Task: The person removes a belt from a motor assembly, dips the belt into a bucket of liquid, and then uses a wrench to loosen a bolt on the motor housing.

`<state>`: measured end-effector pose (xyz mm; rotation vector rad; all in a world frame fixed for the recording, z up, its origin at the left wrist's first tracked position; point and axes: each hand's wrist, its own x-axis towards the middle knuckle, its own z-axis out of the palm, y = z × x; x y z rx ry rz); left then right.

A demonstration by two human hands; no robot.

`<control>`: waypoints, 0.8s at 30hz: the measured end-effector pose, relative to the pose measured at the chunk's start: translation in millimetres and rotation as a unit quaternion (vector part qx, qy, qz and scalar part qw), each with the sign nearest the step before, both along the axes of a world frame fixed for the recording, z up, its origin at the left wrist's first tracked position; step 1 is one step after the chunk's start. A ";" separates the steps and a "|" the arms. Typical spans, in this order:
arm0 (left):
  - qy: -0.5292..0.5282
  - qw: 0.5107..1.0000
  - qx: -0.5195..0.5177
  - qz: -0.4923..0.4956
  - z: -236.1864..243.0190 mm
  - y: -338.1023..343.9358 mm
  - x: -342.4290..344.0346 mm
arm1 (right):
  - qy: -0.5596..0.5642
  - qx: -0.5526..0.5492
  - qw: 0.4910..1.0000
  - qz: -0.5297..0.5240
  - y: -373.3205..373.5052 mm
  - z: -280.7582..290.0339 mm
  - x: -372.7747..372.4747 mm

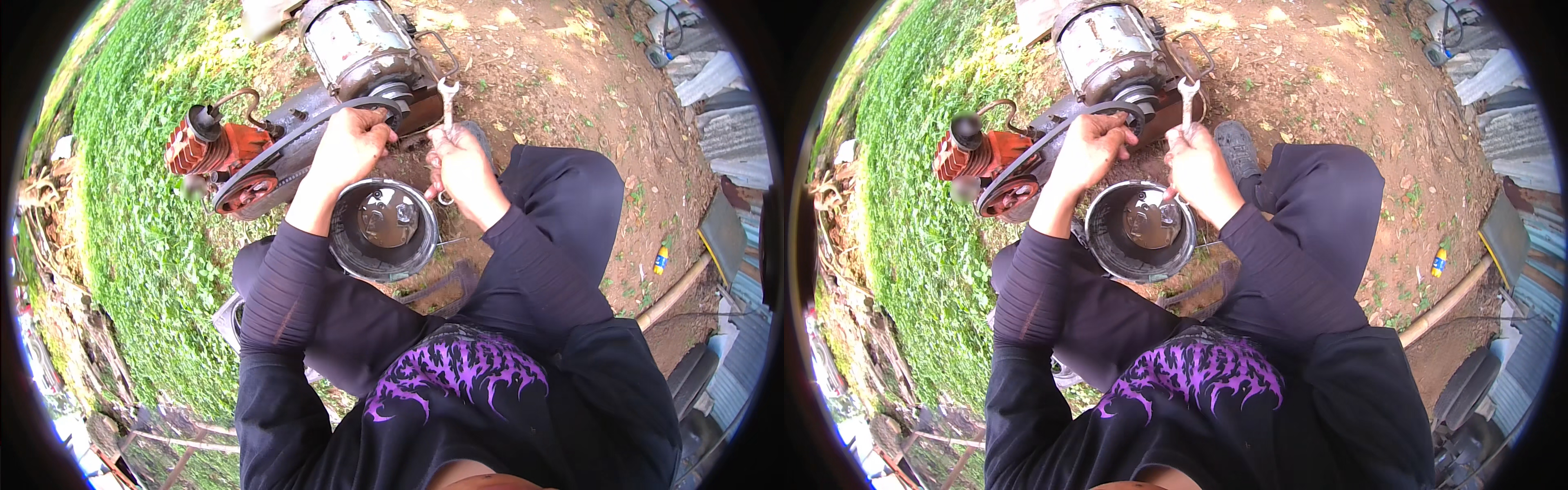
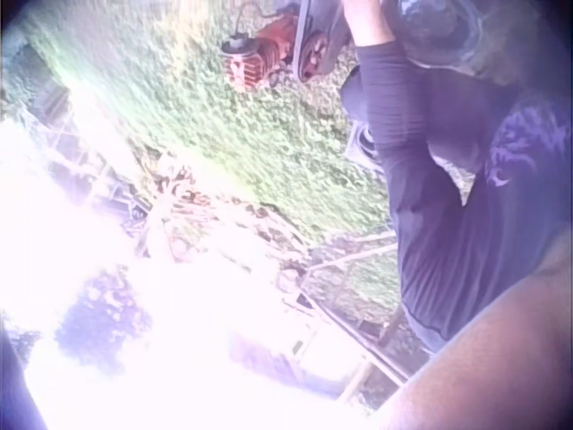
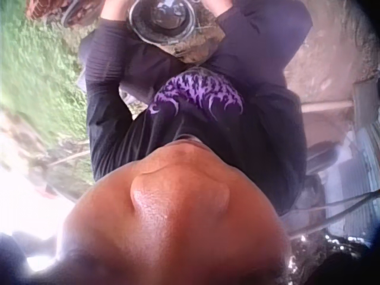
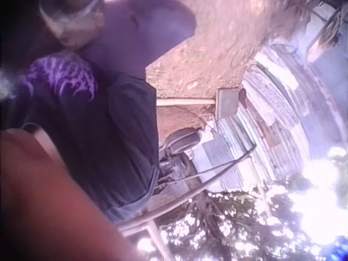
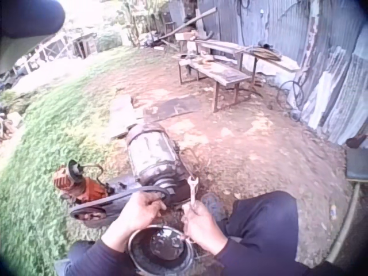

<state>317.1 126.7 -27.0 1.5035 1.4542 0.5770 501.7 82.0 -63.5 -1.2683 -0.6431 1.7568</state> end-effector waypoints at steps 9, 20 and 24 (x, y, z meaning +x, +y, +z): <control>0.000 0.991 0.087 -0.104 -0.5 23.3 -25.3 | 0.154 -0.076 0.983 -0.069 -50.5 -6.9 -74.7; 0.106 0.982 0.095 -0.128 15.2 18.1 -22.3 | 0.175 -0.071 0.976 -0.110 -41.0 0.3 -108.4; 0.126 0.981 0.117 -0.091 19.0 7.1 -19.7 | 0.224 -0.100 0.954 -0.171 -28.7 16.5 -121.3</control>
